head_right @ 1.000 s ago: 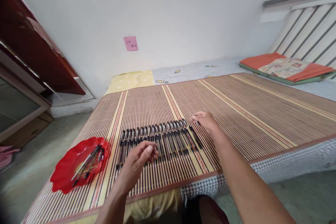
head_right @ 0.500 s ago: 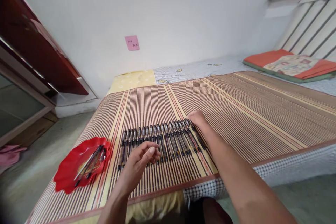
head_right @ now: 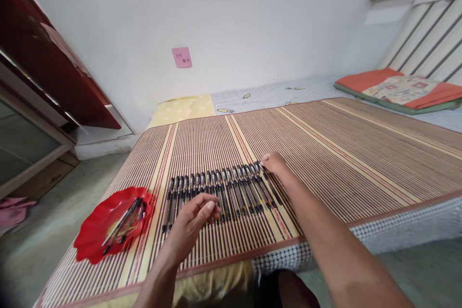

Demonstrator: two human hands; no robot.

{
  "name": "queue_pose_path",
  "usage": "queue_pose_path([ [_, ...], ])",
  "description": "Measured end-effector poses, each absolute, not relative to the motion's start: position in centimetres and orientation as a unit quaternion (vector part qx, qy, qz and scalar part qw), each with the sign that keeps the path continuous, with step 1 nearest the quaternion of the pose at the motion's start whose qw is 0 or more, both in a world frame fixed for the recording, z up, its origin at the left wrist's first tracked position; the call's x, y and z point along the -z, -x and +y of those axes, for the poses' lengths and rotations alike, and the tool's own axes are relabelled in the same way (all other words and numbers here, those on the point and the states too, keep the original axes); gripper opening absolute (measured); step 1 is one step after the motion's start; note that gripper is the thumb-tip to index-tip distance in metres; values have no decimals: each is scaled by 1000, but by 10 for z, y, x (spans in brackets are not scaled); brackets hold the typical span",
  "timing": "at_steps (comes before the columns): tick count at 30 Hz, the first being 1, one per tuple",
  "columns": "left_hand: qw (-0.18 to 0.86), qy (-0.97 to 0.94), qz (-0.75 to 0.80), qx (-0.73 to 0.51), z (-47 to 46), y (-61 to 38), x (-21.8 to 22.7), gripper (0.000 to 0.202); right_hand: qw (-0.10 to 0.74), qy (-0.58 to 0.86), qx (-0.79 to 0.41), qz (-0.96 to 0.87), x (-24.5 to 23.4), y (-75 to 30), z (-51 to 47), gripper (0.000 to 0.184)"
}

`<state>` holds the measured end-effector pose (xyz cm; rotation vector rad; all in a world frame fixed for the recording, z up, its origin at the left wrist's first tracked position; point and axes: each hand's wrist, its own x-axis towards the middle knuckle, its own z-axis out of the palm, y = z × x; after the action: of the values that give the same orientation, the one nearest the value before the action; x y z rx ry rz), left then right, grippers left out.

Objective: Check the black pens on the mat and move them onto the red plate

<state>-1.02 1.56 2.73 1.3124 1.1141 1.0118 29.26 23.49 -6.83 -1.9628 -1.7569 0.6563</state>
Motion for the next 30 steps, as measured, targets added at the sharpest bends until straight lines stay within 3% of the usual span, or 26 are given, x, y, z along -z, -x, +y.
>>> queue_pose_path([
  [5, 546, -556, 469, -416, 15, 12, -27, 36, 176, 719, -249, -625, 63, -290, 231, 24],
  [15, 538, -577, 466, -402, 16, 13, -22, 35, 223, 691, -252, -640, 59, -285, 225, 18],
  [30, 546, -580, 462, -390, 16, 12, -21, 33, 186, 698, -243, -647, 56, -284, 226, 17],
])
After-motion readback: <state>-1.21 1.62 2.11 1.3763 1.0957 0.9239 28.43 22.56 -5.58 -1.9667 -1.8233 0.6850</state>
